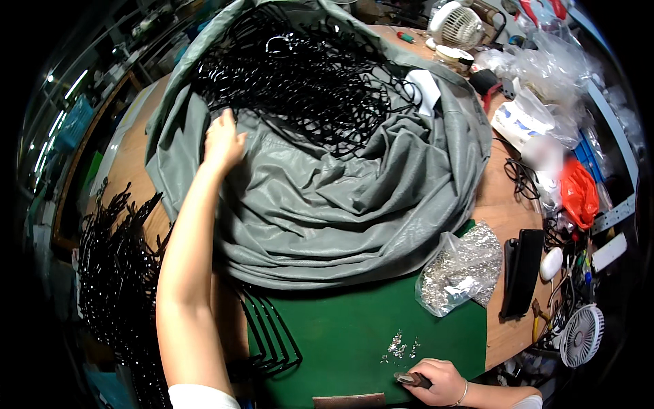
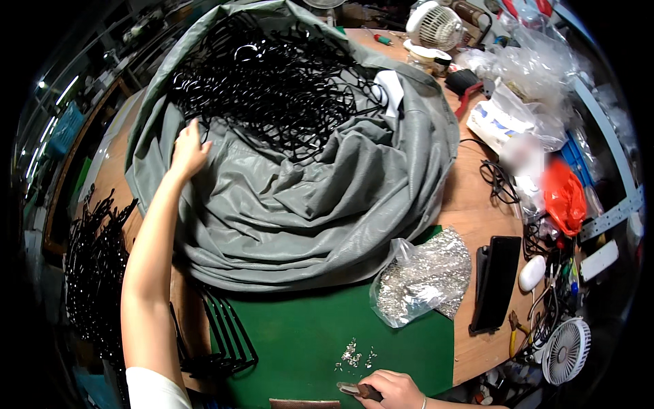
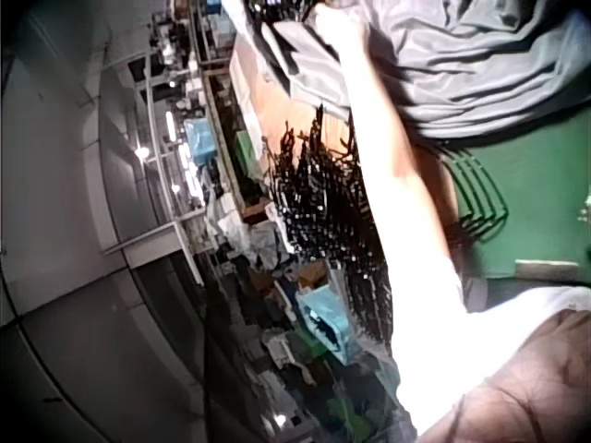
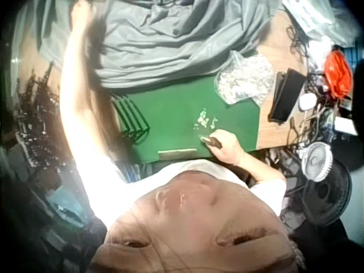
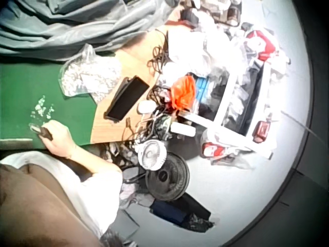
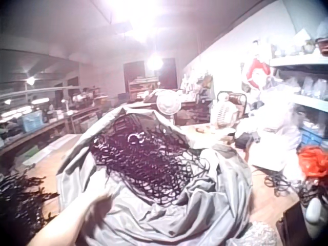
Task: The person repeatedly picks up black eyeglass frames from a cloth pile and uses pliers to trim the temple tips. The trimmed frames are placed on a green mat, and the process continues with multiple units.
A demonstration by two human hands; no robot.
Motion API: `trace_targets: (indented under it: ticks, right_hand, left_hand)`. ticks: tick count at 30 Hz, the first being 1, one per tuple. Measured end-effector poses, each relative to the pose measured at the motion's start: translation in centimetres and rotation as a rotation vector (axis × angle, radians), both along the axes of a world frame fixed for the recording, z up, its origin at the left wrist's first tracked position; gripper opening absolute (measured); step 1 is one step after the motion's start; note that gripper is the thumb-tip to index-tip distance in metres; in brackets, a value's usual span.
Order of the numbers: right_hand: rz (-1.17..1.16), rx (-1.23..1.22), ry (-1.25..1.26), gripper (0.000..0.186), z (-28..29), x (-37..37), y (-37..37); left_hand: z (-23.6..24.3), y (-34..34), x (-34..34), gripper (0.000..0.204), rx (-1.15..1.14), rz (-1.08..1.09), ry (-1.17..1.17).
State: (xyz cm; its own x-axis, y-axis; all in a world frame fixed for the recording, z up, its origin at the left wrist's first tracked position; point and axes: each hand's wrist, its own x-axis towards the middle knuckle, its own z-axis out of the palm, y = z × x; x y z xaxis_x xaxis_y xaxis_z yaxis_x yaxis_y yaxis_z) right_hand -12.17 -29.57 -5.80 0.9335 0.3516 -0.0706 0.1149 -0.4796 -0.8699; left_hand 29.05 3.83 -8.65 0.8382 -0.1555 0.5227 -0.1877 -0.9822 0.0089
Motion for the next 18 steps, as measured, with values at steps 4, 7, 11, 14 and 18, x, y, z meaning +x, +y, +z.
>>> trace_targets:
  ticks: [4,7,11,14,18]
  right_hand:
    - [-0.054,-0.031,0.02,0.015,0.0,-0.2,-0.5]
    - [-0.034,0.004,0.016,0.015,0.1,-0.1,-0.3]
    - [-0.086,0.035,0.022,0.015,0.6,0.2,-0.2]
    - [-0.135,0.044,0.043,0.015,0.6,0.5,-0.5]
    - [-0.147,0.066,0.028,0.015,0.7,0.3,-0.6]
  left_hand:
    - [2.8,-15.9,-3.6,0.049,-0.085,-0.661,-0.027]
    - [2.1,-20.7,-4.1,0.062,0.066,-0.422,0.091]
    - [1.4,-22.8,-2.3,0.077,0.136,-0.14,0.344]
    - [2.7,-22.5,-1.7,0.071,0.149,-0.03,0.424]
    - [3.6,-20.4,-0.9,0.061,0.278,0.0,0.505]
